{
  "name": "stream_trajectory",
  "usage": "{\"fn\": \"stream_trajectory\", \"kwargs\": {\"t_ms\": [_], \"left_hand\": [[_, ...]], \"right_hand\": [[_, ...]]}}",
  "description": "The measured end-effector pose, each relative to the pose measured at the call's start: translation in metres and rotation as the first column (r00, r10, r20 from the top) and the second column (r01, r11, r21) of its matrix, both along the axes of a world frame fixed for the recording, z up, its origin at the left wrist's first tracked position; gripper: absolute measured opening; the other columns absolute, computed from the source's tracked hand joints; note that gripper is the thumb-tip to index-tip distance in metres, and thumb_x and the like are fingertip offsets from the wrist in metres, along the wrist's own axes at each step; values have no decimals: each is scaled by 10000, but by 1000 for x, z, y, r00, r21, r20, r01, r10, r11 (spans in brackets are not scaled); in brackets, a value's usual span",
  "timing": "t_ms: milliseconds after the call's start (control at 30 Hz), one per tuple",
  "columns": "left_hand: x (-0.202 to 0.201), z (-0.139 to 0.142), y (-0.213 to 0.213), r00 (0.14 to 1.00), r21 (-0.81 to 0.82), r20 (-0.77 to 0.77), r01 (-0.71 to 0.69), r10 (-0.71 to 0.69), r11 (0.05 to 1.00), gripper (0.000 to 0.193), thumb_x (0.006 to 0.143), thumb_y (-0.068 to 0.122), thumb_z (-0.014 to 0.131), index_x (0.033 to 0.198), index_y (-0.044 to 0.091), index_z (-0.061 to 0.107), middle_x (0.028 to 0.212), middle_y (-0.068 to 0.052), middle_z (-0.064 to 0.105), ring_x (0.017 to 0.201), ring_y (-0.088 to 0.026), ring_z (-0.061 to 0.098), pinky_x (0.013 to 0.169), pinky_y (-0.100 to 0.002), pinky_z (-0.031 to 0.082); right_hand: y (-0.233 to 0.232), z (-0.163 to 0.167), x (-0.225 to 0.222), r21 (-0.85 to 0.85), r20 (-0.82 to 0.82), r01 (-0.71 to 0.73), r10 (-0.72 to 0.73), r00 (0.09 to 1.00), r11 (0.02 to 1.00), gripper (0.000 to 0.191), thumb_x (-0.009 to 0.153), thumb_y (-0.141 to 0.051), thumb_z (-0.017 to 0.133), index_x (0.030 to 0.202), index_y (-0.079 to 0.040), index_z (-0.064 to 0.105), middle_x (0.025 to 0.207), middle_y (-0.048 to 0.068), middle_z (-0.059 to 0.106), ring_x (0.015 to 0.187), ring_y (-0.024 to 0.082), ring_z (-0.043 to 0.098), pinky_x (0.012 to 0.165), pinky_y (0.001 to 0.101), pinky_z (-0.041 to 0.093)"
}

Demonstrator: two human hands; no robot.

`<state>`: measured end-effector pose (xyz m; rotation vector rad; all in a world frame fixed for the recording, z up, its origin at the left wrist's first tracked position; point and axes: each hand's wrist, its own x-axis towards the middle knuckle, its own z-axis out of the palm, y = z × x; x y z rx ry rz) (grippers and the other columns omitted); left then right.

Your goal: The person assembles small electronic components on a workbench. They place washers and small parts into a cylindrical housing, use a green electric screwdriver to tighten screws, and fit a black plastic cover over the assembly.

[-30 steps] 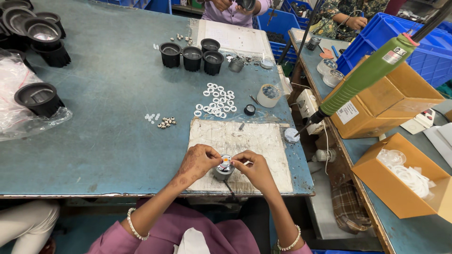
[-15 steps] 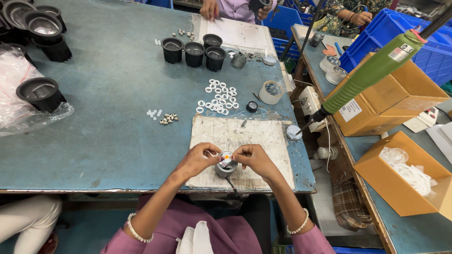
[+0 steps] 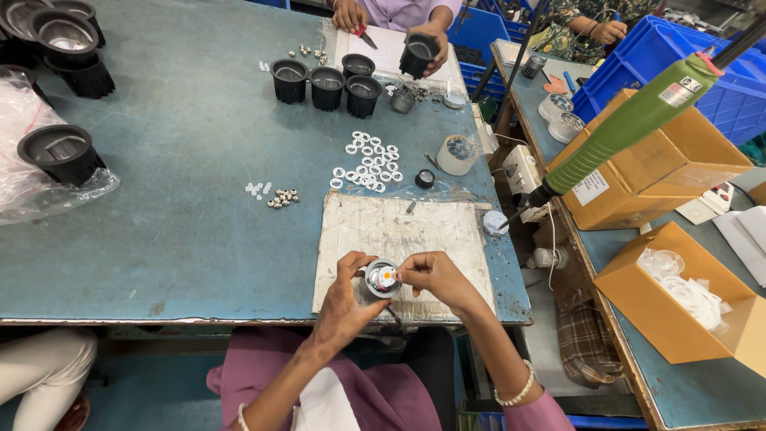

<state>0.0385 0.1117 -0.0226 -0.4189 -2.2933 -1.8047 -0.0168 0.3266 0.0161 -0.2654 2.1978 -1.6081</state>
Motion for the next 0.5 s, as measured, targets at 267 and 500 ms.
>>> {"fn": "stream_trajectory", "kwargs": {"t_ms": [267, 500], "left_hand": [[36, -4, 8, 986, -121, -106, -138, 125, 983, 814, 737, 187, 896, 1345, 72, 367, 1321, -160, 633, 1145, -351, 659, 949, -428, 545], [31, -26, 13, 992, -67, -25, -127, 126, 990, 775, 769, 184, 881, 1357, 77, 387, 1325, -158, 621, 1150, -339, 668, 953, -423, 549]], "right_hand": [[-4, 28, 21, 161, -63, -114, 125, 990, 980, 155, 856, -151, 767, 866, 4, 778, 736, 24, 713, 658, 72, 591, 602, 243, 500], [-17, 4, 12, 274, -8, -70, 75, 997, 959, 142, 856, -126, 743, 836, 13, 763, 713, 46, 720, 598, 89, 609, 551, 258, 511]]}}
